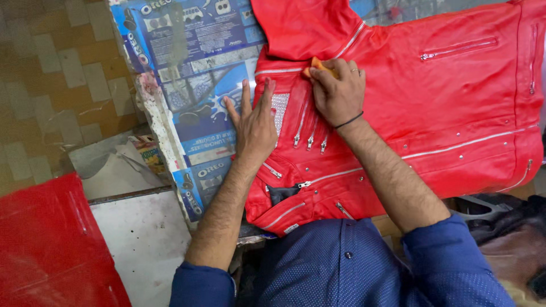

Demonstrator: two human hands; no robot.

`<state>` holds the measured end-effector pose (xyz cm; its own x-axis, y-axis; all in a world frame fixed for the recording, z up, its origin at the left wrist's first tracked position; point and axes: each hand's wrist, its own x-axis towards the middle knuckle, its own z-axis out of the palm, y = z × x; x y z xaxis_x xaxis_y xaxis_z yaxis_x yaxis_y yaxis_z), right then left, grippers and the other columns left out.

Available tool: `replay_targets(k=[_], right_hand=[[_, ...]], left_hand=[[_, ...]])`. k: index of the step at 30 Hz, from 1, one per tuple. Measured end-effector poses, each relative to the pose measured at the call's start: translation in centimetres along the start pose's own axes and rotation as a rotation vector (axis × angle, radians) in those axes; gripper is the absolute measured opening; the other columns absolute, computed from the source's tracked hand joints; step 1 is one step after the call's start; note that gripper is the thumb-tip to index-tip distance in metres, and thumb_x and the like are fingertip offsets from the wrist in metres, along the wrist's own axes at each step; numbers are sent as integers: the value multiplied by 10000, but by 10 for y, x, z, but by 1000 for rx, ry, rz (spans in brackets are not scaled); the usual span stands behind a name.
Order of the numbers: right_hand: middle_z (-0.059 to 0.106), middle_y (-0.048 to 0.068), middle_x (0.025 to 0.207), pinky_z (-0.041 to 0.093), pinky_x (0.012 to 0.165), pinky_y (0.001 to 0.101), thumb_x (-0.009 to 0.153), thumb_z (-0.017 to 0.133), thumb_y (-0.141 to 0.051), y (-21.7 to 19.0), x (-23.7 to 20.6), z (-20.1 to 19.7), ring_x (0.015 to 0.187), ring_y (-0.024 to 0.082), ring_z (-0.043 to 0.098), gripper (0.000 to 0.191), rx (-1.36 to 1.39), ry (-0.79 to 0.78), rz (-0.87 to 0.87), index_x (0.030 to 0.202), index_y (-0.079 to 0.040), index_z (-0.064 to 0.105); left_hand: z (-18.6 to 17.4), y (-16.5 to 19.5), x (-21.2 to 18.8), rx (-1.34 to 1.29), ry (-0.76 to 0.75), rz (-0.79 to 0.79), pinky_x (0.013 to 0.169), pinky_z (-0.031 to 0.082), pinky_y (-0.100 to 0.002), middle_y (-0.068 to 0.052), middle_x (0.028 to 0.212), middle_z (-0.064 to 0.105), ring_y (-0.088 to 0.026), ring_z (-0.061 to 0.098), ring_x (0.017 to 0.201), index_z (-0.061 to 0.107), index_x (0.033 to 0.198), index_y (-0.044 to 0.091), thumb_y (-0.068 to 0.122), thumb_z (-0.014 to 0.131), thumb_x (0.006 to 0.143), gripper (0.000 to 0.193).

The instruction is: The person wipes a red leather jacket laid flat on a workbench using a small orange sponge. They repeatedly rub the front panels, sleeves, and zipper areas, occasionally dipping the sponge into a red liquid on the bench. The jacket remains on the bench throughout the clip.

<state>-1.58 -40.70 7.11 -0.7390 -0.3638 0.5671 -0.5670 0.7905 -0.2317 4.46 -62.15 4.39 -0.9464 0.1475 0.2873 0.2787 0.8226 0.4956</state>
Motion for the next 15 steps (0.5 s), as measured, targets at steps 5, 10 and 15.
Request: replay_targets(k=[5, 10, 15], right_hand=[[646, 32, 1068, 408, 772, 424, 890, 770, -143, -4, -3, -19, 934, 266, 581, 199, 41, -136, -64, 1080, -200, 766], [666, 50, 1127, 423, 782, 426, 860, 763, -172, -18, -11, -27, 944, 265, 582, 242, 149, -226, -168, 1102, -186, 758], [682, 35, 1136, 423, 786, 432, 937, 776, -161, -17, -11, -15, 953, 279, 590, 202, 35, -171, -92, 1134, -193, 752]], left_hand=[[-4, 5, -11, 42, 76, 62, 1295, 29, -727, 5, 1553, 575, -314, 296, 1613, 296, 1627, 219, 123, 601, 1055, 656], [-11, 3, -29, 52, 7, 61, 1186, -13, -786, 6, 1495, 598, -399, 281, 1551, 256, 1618, 155, 130, 598, 1005, 703], [-9, -5, -28, 13, -3, 48, 1161, -39, -811, 14, 1577, 542, -460, 215, 1571, 218, 1637, 96, 88, 567, 978, 746]])
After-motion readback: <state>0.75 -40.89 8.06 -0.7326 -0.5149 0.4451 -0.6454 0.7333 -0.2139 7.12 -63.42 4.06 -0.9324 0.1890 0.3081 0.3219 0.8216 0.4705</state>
